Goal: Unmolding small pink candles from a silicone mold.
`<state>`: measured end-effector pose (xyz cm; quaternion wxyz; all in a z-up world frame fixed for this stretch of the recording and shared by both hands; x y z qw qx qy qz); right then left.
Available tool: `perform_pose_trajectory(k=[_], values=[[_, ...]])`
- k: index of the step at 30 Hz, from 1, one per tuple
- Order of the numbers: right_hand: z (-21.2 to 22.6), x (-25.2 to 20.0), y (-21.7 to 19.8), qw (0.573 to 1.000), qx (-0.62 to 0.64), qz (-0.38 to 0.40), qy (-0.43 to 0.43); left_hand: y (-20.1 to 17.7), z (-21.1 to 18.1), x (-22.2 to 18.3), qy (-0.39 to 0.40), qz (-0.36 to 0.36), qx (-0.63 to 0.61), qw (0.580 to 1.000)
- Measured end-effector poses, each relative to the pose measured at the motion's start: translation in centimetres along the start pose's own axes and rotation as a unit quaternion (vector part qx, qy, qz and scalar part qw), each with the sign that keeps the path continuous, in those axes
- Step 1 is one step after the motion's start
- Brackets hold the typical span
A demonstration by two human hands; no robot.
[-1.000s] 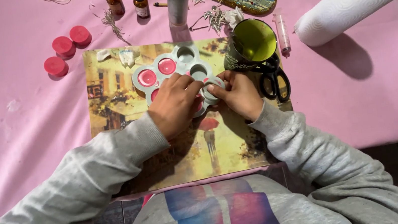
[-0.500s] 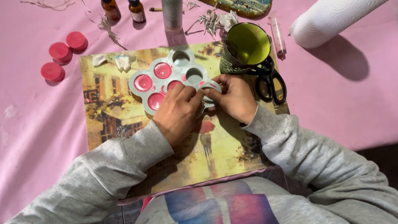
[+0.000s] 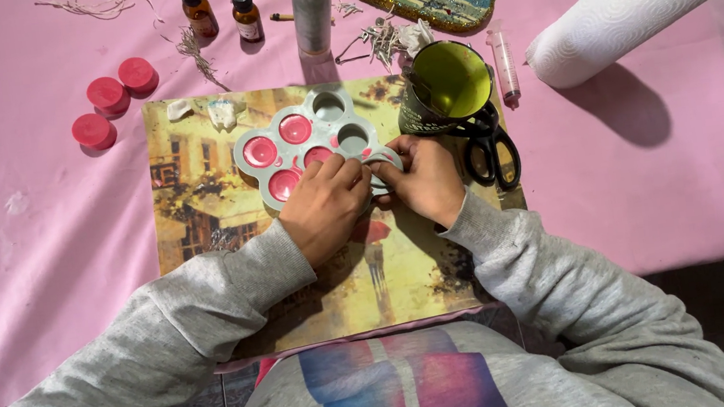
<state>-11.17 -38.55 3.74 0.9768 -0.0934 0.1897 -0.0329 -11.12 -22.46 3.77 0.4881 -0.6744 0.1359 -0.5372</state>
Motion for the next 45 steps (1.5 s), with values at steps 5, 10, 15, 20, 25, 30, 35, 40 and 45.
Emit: perform_pose_trajectory(k=[5, 10, 15, 20, 25, 30, 35, 40, 45], values=[[0.7, -0.2, 0.0, 0.997, -0.061, -0.027, -0.032, 0.6, 0.1, -0.3, 0.017, 0.022, 0.011, 1.000], [1.0, -0.3, -0.4, 0.985, -0.151, -0.060, -0.064, 0.4, 0.1, 0.0, 0.024, 0.043, 0.016, 0.999], [1.0, -0.2, -0.4, 0.960, -0.245, -0.095, -0.098, 0.2, 0.2, 0.0, 0.026, 0.060, 0.015, 0.998], [1.4, -0.2, -0.4, 0.952, -0.273, -0.088, -0.105, 0.5, 0.1, 0.3, 0.033, 0.048, 0.033, 0.998], [1.4, 0.0, -0.7, 0.942, -0.304, -0.088, -0.111, 0.1, 0.0, 0.8, 0.030, 0.046, 0.044, 0.998], [1.1, 0.3, -0.9, 0.944, -0.305, -0.082, -0.092, 0.4, 0.1, 0.7, 0.017, 0.029, 0.037, 0.999], [1.9, -0.3, -1.2, 0.943, -0.319, -0.066, -0.058, -0.2, 0.0, 0.4, 0.007, 0.015, 0.023, 1.000], [2.8, -1.1, -1.5, 0.951, -0.305, -0.045, -0.027, -1.2, 0.1, 0.2, 0.001, 0.009, 0.001, 1.000], [3.9, -2.4, -2.3, 0.941, -0.331, -0.017, -0.069, -1.6, -1.0, 0.0, 0.026, 0.001, -0.097, 0.995]])
Point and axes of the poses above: each hand's wrist, its own x-axis towards the middle knuckle, its own y-axis out of the palm, z = x × y, the point moved 2 cm from there along x, towards the middle knuckle, and after that the axes turned 6 degrees about y, right-handed, at the moved point
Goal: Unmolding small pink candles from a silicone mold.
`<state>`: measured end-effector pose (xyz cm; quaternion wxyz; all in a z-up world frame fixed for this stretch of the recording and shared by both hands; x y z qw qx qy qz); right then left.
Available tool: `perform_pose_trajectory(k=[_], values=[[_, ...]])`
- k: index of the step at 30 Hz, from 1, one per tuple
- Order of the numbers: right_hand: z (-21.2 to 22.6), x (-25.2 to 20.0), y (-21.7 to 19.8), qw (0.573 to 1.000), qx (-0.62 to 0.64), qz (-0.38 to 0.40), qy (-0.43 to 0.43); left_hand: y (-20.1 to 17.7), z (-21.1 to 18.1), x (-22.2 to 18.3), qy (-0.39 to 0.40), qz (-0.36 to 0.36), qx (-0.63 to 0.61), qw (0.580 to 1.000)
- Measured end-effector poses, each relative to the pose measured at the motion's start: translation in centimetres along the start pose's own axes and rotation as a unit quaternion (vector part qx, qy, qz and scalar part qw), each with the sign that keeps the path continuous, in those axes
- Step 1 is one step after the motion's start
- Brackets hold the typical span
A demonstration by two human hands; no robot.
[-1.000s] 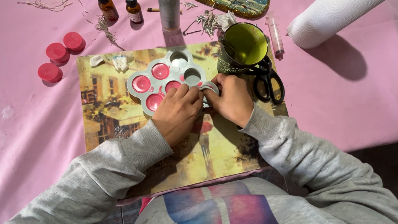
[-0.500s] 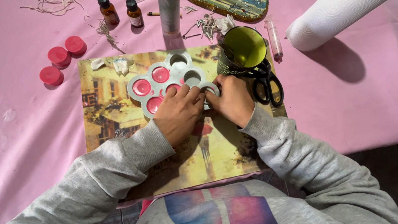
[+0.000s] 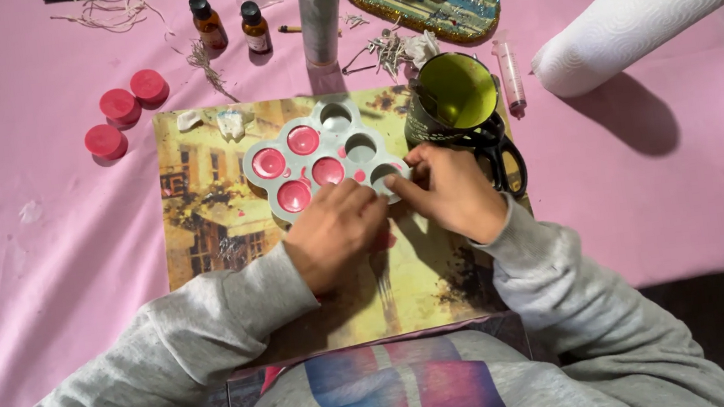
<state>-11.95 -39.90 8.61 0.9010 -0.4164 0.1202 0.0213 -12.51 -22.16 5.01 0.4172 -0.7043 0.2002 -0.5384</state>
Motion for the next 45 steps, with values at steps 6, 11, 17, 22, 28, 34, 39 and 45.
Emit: perform_pose_trajectory(k=[6, 11, 17, 22, 28, 34, 39, 45], values=[[0.6, -1.5, -1.9, 0.994, 0.004, -0.031, -0.106, -2.4, -2.4, 1.5, -0.190, -0.009, -0.529, 0.827], [1.1, -2.2, -2.3, 0.989, 0.016, -0.018, -0.147, -1.2, -2.1, 1.0, -0.071, -0.005, -0.371, 0.926], [1.8, -3.0, -2.0, 0.975, 0.026, 0.002, -0.219, -5.9, -3.5, -1.5, 0.049, 0.004, -0.209, 0.977], [1.6, -3.1, -1.9, 0.970, 0.030, -0.012, -0.242, -8.4, 1.3, -7.6, -0.160, 0.002, -0.142, 0.977], [1.5, -2.9, -1.2, 0.965, 0.069, -0.015, -0.251, -6.4, 6.0, -14.4, -0.374, -0.017, -0.040, 0.927], [0.5, -2.4, -1.0, 0.964, 0.061, -0.005, -0.259, -5.7, 6.3, -13.0, -0.338, -0.027, -0.094, 0.936], [0.1, -2.4, -1.0, 0.967, 0.101, -0.006, -0.236, -5.6, 7.3, -12.1, -0.261, 0.008, -0.085, 0.962], [0.1, -2.6, -1.1, 0.965, 0.105, -0.004, -0.240, -4.9, 7.4, -12.2, -0.184, 0.035, 0.020, 0.982]])
Point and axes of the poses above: each hand's wrist, its own x-axis towards the middle knuckle, its own y-axis out of the palm, z = x × y, the point moved 2 cm from there along x, towards the middle knuckle, and after that the axes turned 6 degrees about y, right-handed, at the moved point
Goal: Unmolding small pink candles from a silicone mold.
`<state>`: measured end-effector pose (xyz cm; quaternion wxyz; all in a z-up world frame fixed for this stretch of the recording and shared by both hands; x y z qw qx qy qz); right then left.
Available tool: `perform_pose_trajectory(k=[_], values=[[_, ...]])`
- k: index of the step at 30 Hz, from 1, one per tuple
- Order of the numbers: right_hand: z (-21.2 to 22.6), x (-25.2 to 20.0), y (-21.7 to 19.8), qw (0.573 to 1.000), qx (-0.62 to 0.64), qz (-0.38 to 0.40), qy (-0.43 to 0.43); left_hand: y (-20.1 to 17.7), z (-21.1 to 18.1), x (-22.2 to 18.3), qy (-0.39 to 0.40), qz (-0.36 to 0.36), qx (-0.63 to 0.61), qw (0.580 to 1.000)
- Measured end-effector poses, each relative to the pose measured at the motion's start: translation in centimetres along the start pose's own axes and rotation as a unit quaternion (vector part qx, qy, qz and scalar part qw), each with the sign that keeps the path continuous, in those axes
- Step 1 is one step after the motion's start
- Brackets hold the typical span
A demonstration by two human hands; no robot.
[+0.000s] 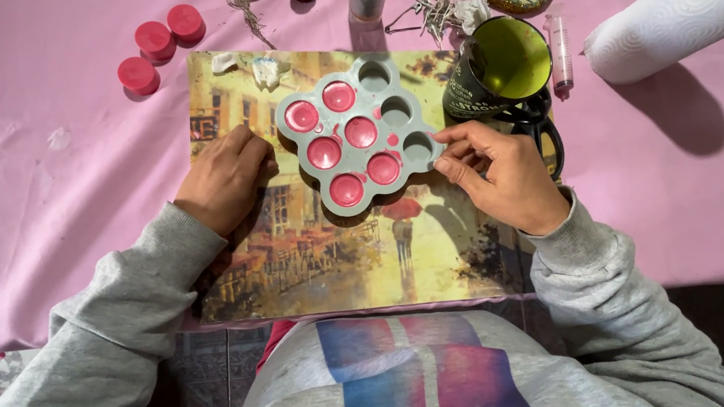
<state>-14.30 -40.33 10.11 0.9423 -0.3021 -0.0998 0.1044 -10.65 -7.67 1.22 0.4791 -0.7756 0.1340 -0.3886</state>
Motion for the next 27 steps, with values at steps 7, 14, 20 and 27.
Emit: perform_pose_trajectory(k=[7, 14, 20, 27], values=[[0.4, -0.1, -0.4, 1.000, -0.009, 0.002, 0.004, -2.4, -4.4, 5.9, -0.354, -0.127, -0.512, 0.772], [2.4, -0.4, -3.1, 0.999, -0.029, -0.031, 0.006, -0.3, -7.9, 18.4, -0.296, -0.012, -0.733, 0.612], [2.3, -0.8, -6.1, 0.996, -0.021, -0.088, 0.027, 4.8, -8.6, 27.0, -0.019, -0.017, -0.294, 0.955], [-0.1, -1.1, -6.9, 0.994, 0.029, -0.080, 0.070, 7.3, -8.1, 30.0, 0.013, 0.210, -0.173, 0.962]])
Point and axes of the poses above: each hand's wrist, its own x-axis towards the middle knuckle, its own y-axis out of the palm, z = x × y, the point moved 2 cm from there along x, towards the middle knuckle, and after that the axes turned 6 degrees about y, right-handed, at the moved point
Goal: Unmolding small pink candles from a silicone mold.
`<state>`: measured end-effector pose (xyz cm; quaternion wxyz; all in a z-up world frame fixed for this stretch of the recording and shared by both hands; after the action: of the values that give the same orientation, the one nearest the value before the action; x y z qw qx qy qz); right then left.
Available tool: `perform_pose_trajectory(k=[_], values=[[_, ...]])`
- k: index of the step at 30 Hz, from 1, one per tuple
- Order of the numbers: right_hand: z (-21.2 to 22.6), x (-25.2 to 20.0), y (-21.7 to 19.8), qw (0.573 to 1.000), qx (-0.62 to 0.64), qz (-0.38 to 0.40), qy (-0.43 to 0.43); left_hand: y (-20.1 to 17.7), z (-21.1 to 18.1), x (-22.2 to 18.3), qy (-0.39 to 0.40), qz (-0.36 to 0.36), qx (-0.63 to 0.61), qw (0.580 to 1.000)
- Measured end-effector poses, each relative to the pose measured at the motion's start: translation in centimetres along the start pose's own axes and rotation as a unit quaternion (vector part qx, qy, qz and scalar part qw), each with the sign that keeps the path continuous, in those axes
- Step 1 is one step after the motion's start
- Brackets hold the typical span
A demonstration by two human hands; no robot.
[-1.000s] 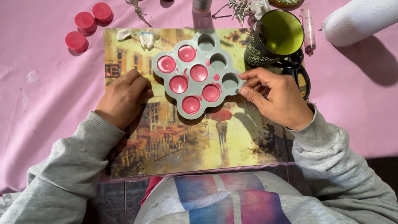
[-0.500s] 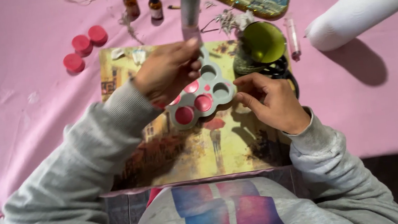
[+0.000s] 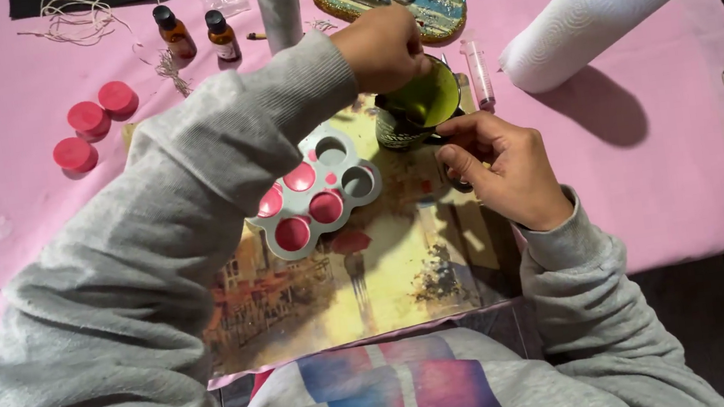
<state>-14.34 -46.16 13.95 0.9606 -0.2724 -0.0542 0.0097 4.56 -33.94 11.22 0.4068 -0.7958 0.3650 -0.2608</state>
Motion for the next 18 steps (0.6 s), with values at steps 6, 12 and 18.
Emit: perform_pose_trajectory(k=[6, 12, 18], values=[[0.7, 0.5, -1.4, 0.997, -0.025, -0.031, -0.062, -1.9, -3.9, 1.1, -0.059, 0.065, 0.019, 0.996], [1.1, 2.0, -2.7, 0.996, -0.019, -0.047, -0.076, -3.0, -5.5, 0.9, -0.072, 0.082, 0.070, 0.992], [0.8, 3.1, -2.5, 0.995, -0.017, -0.052, -0.083, -1.3, -4.1, 2.0, -0.018, 0.015, 0.084, 0.996]])
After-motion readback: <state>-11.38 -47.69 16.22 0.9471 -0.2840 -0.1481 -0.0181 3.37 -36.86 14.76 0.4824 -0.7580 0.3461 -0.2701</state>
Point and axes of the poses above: each hand's wrist, its own x-axis towards the middle knuckle, its own y-axis out of the palm, z = x × y, the point moved 2 cm from there along x, towards the middle knuckle, and after that the axes turned 6 degrees about y, right-handed, at the moved point
